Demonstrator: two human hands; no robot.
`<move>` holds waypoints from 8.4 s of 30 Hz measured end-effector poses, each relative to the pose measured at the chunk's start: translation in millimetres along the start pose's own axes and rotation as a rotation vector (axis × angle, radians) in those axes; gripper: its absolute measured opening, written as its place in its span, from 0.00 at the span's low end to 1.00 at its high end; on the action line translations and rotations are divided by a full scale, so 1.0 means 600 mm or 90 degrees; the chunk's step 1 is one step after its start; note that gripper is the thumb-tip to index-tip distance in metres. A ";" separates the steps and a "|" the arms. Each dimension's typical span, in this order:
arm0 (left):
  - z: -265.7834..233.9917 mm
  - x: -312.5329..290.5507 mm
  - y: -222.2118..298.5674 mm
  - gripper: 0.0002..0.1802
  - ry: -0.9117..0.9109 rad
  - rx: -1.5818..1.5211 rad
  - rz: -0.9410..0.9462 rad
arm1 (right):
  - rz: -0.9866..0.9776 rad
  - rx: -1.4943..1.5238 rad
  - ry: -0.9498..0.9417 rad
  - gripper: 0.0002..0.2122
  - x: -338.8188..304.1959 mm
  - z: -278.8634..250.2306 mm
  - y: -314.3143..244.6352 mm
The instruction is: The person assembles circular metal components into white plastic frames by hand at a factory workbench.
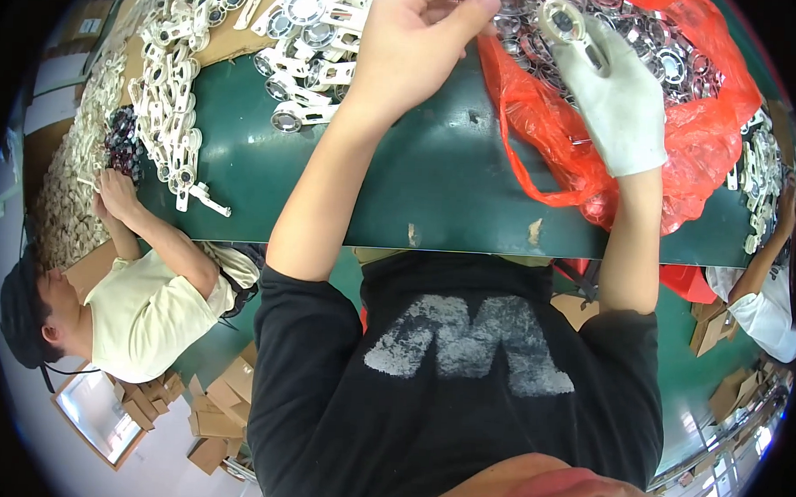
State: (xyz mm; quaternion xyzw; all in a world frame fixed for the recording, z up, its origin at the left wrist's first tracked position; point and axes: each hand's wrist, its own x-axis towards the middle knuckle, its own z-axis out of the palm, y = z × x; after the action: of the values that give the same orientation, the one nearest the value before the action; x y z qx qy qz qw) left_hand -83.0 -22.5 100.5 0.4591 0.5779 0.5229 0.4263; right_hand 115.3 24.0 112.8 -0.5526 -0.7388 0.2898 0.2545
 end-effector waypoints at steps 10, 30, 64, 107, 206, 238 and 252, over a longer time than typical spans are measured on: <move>-0.013 -0.033 -0.061 0.17 0.016 0.350 0.572 | -0.220 -0.037 -0.050 0.17 -0.031 0.047 0.001; -0.028 -0.051 -0.057 0.35 -0.069 0.295 0.492 | -0.256 0.102 -0.116 0.19 -0.040 0.069 0.021; -0.041 -0.065 -0.049 0.34 -0.123 0.294 0.401 | -0.048 0.265 -0.445 0.19 -0.036 0.017 -0.016; -0.398 -0.346 -0.141 0.36 0.688 0.920 -0.238 | -0.201 0.104 -0.237 0.14 -0.055 0.061 -0.016; -0.007 -0.075 -0.043 0.25 0.002 0.115 0.302 | -0.062 0.153 -0.311 0.18 -0.036 0.046 0.013; -0.018 -0.052 -0.066 0.28 -0.157 0.107 0.472 | 0.117 0.158 -0.545 0.12 -0.031 0.003 -0.052; -0.003 -0.069 -0.059 0.17 -0.242 -0.183 0.311 | -0.186 0.216 -0.234 0.15 -0.066 0.061 0.005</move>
State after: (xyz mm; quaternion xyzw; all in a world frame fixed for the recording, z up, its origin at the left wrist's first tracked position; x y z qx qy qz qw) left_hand -79.1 -64.6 66.2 0.6083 0.2817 0.5908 0.4489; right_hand 102.1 -19.0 82.6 -0.3278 -0.7853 0.4650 0.2442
